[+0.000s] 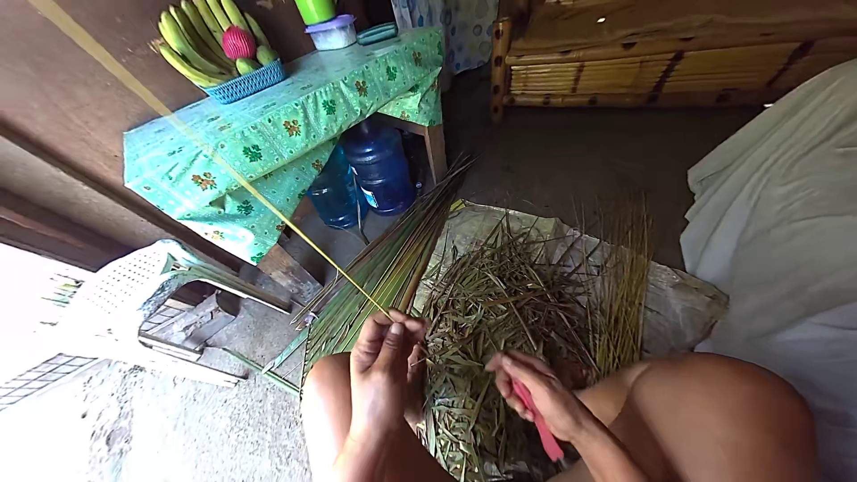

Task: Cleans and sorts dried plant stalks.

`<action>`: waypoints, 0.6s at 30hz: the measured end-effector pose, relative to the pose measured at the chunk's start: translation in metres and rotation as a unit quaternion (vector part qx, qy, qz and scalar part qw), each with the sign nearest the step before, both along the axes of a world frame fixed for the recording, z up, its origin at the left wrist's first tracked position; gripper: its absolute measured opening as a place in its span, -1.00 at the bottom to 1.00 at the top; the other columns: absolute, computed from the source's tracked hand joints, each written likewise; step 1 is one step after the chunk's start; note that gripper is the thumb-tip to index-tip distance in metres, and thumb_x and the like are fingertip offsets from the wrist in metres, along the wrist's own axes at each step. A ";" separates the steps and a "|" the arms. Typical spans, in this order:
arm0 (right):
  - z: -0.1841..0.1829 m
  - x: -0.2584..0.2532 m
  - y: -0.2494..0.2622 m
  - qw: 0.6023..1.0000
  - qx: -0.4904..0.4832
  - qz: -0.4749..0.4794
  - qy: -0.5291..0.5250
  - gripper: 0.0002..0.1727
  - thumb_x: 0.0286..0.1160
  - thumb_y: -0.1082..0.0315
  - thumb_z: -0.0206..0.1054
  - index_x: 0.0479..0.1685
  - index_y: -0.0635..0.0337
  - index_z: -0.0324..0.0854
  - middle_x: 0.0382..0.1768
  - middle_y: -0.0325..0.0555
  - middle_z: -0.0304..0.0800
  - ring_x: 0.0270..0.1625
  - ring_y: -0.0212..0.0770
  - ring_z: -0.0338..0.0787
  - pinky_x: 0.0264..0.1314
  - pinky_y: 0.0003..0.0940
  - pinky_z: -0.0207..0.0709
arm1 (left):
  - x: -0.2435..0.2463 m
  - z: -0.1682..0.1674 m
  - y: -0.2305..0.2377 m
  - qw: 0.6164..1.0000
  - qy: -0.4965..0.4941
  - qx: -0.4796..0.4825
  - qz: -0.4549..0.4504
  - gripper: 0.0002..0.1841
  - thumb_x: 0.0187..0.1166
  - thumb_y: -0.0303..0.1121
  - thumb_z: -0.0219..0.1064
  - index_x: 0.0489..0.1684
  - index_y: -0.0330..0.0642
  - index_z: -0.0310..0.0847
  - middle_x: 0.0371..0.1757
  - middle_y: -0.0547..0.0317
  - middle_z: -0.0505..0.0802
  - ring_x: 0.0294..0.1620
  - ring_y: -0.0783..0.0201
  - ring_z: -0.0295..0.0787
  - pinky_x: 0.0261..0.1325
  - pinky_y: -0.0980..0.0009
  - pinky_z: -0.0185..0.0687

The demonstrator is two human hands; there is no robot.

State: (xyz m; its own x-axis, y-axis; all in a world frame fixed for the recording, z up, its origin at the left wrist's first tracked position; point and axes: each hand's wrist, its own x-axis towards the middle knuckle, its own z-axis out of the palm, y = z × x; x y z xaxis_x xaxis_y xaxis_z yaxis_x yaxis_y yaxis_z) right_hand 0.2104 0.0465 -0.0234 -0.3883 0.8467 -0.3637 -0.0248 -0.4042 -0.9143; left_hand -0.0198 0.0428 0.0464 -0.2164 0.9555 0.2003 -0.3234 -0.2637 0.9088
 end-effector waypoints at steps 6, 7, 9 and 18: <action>0.021 -0.034 -0.016 0.997 -0.037 0.033 0.063 -0.59 0.85 0.17 -0.17 0.09 0.21 0.57 -0.63 -0.36 0.59 -0.75 -0.52 0.48 -0.74 -0.65 0.35 | 0.029 -0.039 0.010 0.994 0.058 0.077 0.044 -0.76 0.81 -0.55 -0.01 -0.07 -0.17 0.63 -0.10 0.14 0.93 0.06 0.19 0.91 0.32 0.21 0.77; 0.022 -0.038 -0.015 0.997 -0.041 0.019 0.063 -0.58 0.87 0.17 -0.17 0.09 0.22 0.56 -0.63 -0.34 0.58 -0.76 -0.50 0.47 -0.75 -0.64 0.36 | 0.033 -0.043 0.008 0.993 0.067 0.081 0.053 -0.77 0.81 -0.54 0.01 -0.06 -0.18 0.64 -0.08 0.15 0.93 0.07 0.20 0.91 0.32 0.22 0.77; 0.023 -0.049 -0.015 0.997 -0.037 -0.007 0.069 -0.59 0.89 0.16 -0.16 0.04 0.22 0.56 -0.64 -0.30 0.60 -0.76 -0.48 0.50 -0.76 -0.62 0.38 | 0.042 -0.047 0.005 0.989 0.092 0.085 0.083 -0.78 0.77 -0.57 0.07 -0.04 -0.23 0.68 -0.05 0.14 0.94 0.07 0.21 0.91 0.30 0.25 0.80; 0.000 -0.069 -0.024 1.000 -0.005 -0.023 -0.006 -0.62 0.87 0.20 -0.13 -0.02 0.24 0.57 -0.68 -0.32 0.52 -0.77 -0.49 0.39 -0.74 -0.59 0.28 | 0.044 -0.052 -0.004 0.977 0.145 0.112 0.112 -0.80 0.73 -0.55 0.17 -0.02 -0.24 0.76 -0.01 0.15 0.95 0.07 0.22 0.92 0.26 0.27 0.83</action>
